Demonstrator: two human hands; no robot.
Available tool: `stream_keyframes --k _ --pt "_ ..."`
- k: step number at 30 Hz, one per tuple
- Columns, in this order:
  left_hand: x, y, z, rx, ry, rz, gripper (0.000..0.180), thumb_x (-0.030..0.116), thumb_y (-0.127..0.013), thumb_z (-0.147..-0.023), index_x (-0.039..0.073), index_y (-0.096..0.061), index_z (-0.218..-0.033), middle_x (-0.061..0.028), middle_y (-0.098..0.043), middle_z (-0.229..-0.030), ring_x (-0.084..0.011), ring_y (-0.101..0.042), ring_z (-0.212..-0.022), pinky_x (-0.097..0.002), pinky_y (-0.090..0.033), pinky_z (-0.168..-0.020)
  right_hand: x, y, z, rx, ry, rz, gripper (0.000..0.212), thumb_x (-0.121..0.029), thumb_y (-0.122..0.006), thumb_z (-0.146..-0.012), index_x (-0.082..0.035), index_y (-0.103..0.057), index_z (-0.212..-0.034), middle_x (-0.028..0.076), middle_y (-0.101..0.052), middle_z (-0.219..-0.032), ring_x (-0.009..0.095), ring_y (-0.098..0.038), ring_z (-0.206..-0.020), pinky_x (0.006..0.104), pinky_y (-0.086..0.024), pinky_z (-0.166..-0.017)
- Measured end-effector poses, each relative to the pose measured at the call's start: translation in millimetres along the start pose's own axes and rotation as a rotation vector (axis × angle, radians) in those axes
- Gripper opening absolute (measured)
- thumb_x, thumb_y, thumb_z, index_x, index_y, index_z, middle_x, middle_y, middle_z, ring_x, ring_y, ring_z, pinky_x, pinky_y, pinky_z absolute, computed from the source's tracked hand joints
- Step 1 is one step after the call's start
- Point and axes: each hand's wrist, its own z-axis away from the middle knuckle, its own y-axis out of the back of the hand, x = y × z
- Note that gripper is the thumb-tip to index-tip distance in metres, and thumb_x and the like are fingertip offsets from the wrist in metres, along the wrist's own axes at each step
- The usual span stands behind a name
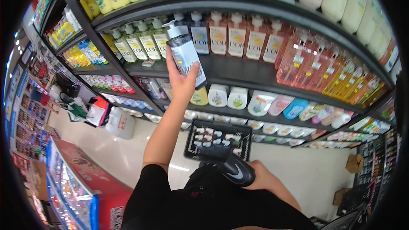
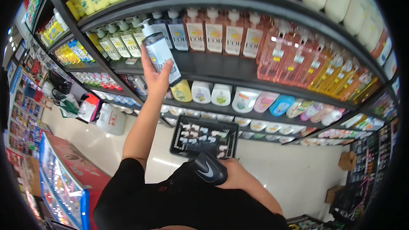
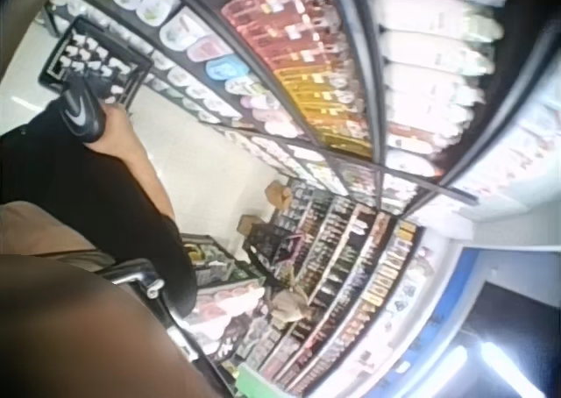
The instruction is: Scanning various toiletries and coffee syrups and placing them into a shopping basket.
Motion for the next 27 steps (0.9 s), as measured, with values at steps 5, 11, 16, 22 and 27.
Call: stream_keyframes --k 5,11,16,22,27 --pt "-68.3 3.6 -43.8 0.061 -0.289 -0.402 0.1 0.01 -0.081 -0.081 0.002 -0.025 -0.163 -0.0269 -0.039 -0.155 -0.0419 -0.042 -0.142 -0.0472 -0.032 -0.12 -2.0 -20.8 0.2 0.096 -0.045 0.05 0.042 -0.017 -0.091 -0.074 0.0 -0.073 -0.109 0.012 -0.078 -0.091 0.021 -0.076 -0.083 0.0331 -0.058 -0.078" --pt "-92.2 6.0 -44.7 0.21 -0.355 -0.651 0.054 0.009 -0.082 -0.077 0.004 -0.055 -0.124 -0.0204 -0.056 -0.129 -0.0369 -0.054 -0.122 -0.0473 -0.043 -0.102 -21.1 -37.7 -23.4 0.142 -0.136 0.057 0.033 -0.019 -0.092 -0.079 -0.001 -0.075 -0.101 0.008 -0.079 -0.091 0.015 -0.075 -0.082 0.0293 -0.057 -0.079" --pt "-83.5 0.2 -48.4 0.106 0.141 -0.452 0.019 0.011 -0.078 -0.087 0.007 -0.059 -0.089 -0.0065 -0.059 -0.072 -0.0281 -0.06 -0.068 -0.0405 -0.048 -0.066 -15.0 -45.1 -41.4 0.093 -0.174 0.094 0.045 -0.022 -0.092 -0.078 -0.002 -0.073 -0.113 0.011 -0.079 -0.096 0.021 -0.077 -0.087 0.0328 -0.059 -0.082" --pt "-81.8 5.2 -52.3 0.114 0.165 -0.377 0.015 0.011 -0.075 -0.09 0.007 -0.06 -0.091 -0.0065 -0.054 -0.062 -0.0279 -0.058 -0.058 -0.0403 -0.048 -0.061 -11.3 -62.4 -63.4 0.036 -0.206 0.118 0.042 -0.02 -0.091 -0.077 -0.002 -0.072 -0.11 0.013 -0.078 -0.096 0.023 -0.077 -0.087 0.0342 -0.059 -0.082" --pt "-97.0 15.9 -48.0 0.097 0.038 -0.335 0.014 0.008 -0.073 -0.086 0.006 -0.063 -0.094 -0.0084 -0.058 -0.063 -0.0271 -0.061 -0.059 -0.0387 -0.05 -0.061 -10.8 -79.8 -72.5 0.066 -0.241 0.1 0.032 -0.015 -0.092 -0.079 0.0 -0.076 -0.103 0.009 -0.079 -0.095 0.013 -0.074 -0.088 0.0291 -0.058 -0.083"
